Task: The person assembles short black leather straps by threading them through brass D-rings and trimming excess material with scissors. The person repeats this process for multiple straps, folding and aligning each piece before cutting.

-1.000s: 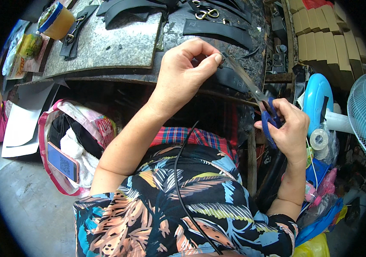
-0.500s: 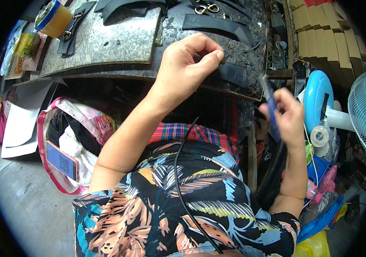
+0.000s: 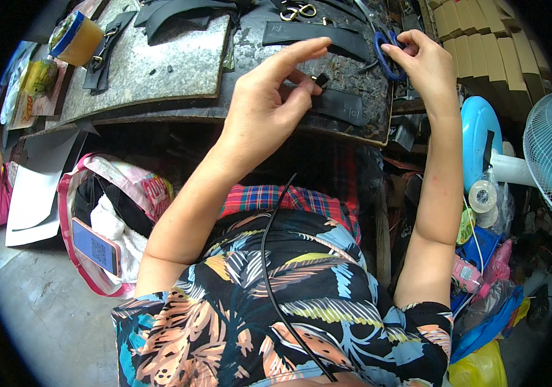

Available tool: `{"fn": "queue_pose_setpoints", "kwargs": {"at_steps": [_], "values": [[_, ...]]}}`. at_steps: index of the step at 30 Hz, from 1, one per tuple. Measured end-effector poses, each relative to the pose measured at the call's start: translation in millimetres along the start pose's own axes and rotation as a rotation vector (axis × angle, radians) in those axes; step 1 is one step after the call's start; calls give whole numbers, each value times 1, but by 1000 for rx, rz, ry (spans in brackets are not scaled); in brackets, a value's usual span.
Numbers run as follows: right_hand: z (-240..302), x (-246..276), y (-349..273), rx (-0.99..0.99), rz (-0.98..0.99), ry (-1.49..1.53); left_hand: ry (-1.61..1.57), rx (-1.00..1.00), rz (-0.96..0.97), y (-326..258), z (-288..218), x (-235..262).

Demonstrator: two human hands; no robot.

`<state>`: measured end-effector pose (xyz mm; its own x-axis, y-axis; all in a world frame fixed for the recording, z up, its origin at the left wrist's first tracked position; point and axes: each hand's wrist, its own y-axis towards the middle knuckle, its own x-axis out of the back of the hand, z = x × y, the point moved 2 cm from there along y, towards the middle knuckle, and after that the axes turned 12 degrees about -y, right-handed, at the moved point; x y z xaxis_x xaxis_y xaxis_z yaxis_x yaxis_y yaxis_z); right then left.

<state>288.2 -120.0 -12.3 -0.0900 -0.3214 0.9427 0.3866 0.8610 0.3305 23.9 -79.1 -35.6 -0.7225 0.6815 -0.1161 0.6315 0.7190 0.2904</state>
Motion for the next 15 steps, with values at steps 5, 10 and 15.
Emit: {"fn": "queue_pose_setpoints", "kwargs": {"at_steps": [5, 10, 15], "values": [[37, 26, -40, 273, -152, 347, -163, -75, -42, -3, -8, 7], [82, 19, -65, 281, -1, 424, 392, -304, -121, -1, -15, 19], [88, 16, -61, 202, 12, 714, 734, -362, 37, -2, -5, 16]]}}
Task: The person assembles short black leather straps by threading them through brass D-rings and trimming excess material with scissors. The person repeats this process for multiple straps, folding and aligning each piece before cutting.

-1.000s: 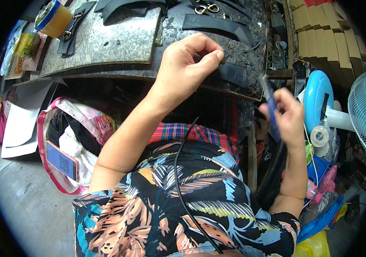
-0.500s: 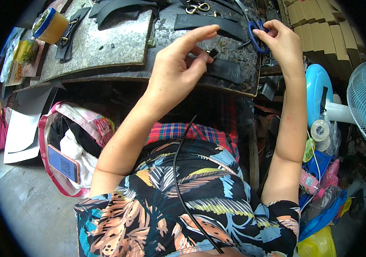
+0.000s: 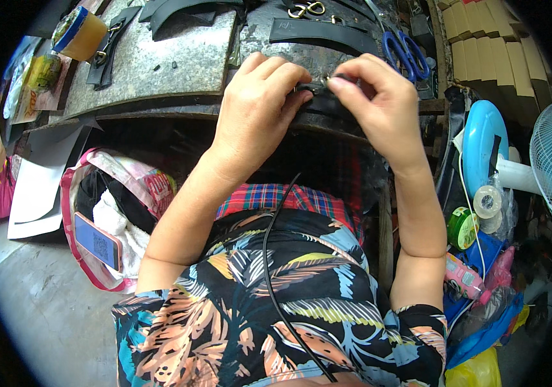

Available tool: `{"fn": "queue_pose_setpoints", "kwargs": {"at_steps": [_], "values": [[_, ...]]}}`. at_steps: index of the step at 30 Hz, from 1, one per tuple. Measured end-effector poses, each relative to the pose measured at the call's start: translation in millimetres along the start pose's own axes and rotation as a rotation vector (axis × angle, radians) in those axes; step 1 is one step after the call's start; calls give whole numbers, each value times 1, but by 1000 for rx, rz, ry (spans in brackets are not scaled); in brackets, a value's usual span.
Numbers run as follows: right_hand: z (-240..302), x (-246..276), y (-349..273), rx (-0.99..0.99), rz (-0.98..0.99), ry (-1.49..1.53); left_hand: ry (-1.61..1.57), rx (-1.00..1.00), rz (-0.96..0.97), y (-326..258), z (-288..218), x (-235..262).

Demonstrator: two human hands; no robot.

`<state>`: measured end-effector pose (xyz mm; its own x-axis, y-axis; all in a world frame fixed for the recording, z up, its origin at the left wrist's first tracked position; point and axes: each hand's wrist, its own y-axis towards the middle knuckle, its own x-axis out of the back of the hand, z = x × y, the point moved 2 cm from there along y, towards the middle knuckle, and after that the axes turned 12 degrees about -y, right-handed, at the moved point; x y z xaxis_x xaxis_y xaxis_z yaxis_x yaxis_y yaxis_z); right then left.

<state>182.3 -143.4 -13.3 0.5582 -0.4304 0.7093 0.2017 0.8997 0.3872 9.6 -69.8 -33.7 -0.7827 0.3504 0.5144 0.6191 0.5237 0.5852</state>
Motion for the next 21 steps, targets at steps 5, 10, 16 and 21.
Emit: {"fn": "queue_pose_setpoints", "kwargs": {"at_steps": [5, 10, 16, 21], "values": [[-12, 16, -14, -305, 68, -170, -39, 18, -1, -1, 5, -3], [-1, 21, -28, -171, 106, -465, -37, 28, 41, -1, 3, -1], [1, 19, -34, -153, 114, -517, 12, -36, 110, 11, -1, 0], [-4, 18, -34, -137, 131, -510, 145, -39, 240, 20, -16, -22]]}}
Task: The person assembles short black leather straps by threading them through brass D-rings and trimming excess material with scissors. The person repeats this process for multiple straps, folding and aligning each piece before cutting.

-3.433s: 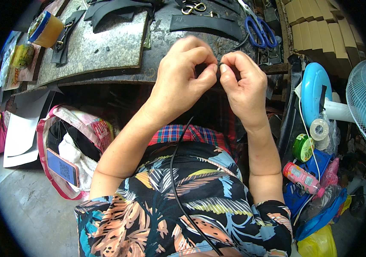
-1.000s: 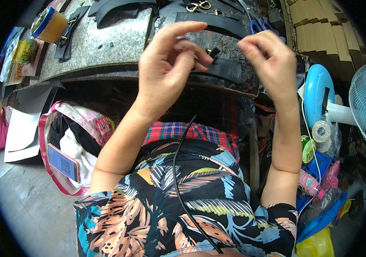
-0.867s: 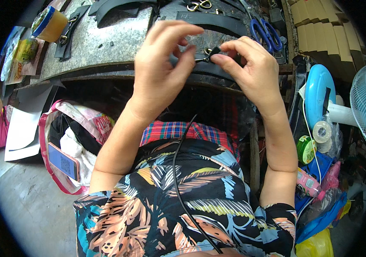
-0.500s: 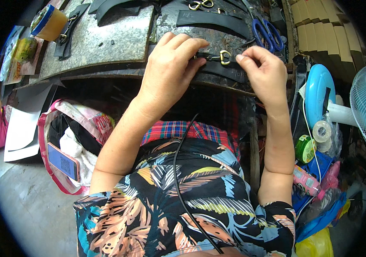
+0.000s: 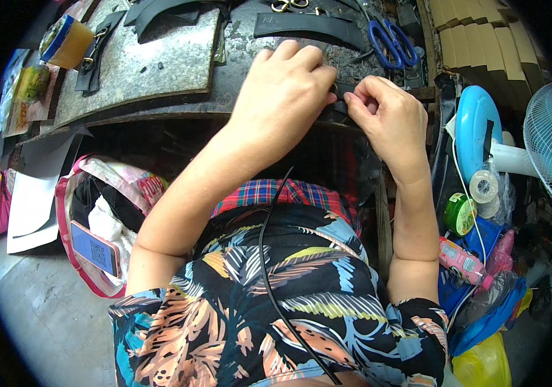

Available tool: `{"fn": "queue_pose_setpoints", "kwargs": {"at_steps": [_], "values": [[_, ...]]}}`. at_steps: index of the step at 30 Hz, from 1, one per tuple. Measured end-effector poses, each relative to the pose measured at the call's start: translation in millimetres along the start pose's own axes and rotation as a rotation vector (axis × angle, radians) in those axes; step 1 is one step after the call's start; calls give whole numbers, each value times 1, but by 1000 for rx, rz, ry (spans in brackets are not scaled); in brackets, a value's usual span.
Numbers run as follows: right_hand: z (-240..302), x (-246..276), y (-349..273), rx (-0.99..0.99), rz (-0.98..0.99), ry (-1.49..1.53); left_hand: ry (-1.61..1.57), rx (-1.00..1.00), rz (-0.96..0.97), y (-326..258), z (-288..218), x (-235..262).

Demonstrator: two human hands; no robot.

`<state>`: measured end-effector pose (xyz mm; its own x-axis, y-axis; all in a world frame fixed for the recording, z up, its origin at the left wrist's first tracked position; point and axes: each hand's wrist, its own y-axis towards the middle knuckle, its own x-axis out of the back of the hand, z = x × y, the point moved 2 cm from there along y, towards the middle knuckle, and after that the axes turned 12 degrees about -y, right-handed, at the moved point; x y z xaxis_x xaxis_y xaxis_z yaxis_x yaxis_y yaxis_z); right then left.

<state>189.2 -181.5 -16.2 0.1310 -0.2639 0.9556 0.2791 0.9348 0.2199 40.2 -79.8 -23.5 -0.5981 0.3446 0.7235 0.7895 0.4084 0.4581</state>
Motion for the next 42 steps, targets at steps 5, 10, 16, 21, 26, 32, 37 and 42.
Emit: {"fn": "queue_pose_setpoints", "kwargs": {"at_steps": [5, 10, 16, 21, 26, 32, 37, 42], "values": [[-3, 2, 2, -3, -54, 183, -126, 47, 67, 9, 0, 4], [-1, -1, 17, -94, -110, 848, -766, 468, 24, 12, 17, 14], [16, -9, 33, -73, -38, 966, -1122, 527, -79, 5, 21, 9], [19, -16, 39, -107, -21, 859, -1455, 573, -77, -3, 27, 8], [28, -15, 33, 0, -219, 544, -1454, 608, -125, -4, 30, 3], [25, -20, 35, 56, -259, 647, -1545, 616, -292, -4, 27, 1], [12, -15, 33, 31, -167, 872, -1560, 670, -175, -2, 30, 7], [3, 5, 32, -38, -181, 973, -1612, 690, -134, -3, 32, 12]]}}
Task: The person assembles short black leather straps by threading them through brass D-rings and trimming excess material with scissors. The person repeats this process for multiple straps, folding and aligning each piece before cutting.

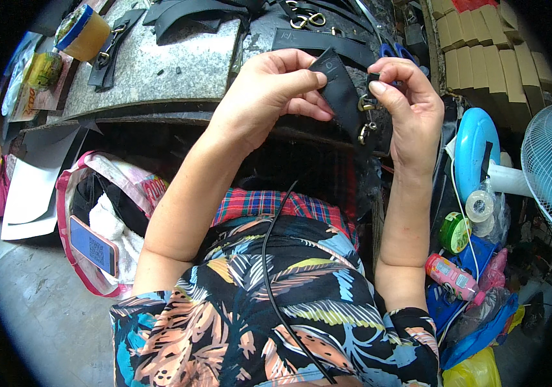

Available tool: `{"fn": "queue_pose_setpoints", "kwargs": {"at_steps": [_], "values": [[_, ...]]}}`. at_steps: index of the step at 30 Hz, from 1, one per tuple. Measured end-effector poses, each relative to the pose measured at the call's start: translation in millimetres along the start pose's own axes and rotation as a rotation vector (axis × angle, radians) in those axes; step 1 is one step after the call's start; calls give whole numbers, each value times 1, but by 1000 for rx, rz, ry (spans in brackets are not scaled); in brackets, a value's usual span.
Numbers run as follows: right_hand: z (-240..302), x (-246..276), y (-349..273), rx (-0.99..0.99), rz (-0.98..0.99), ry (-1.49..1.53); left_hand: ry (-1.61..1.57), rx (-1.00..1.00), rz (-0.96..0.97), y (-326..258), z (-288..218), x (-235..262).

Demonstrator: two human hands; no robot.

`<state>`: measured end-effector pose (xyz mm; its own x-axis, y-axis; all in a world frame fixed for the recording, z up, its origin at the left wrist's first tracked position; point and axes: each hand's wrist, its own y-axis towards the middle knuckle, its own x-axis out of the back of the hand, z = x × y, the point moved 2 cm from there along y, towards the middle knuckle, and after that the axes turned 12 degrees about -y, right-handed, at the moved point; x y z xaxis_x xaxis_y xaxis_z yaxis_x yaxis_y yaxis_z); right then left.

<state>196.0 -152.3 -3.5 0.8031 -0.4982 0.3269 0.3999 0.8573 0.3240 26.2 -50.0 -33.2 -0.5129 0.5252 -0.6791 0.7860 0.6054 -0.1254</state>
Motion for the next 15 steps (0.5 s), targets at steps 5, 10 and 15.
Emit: {"fn": "queue_pose_setpoints", "kwargs": {"at_steps": [5, 10, 15], "values": [[10, -13, -6, 298, 66, -499, 63, -29, 38, -4, 0, -1], [5, -28, -9, 177, 23, -310, 64, -62, 40, -10, 0, -3], [0, -32, -13, -144, 85, 27, 82, -122, 24, -13, 2, -6]]}}
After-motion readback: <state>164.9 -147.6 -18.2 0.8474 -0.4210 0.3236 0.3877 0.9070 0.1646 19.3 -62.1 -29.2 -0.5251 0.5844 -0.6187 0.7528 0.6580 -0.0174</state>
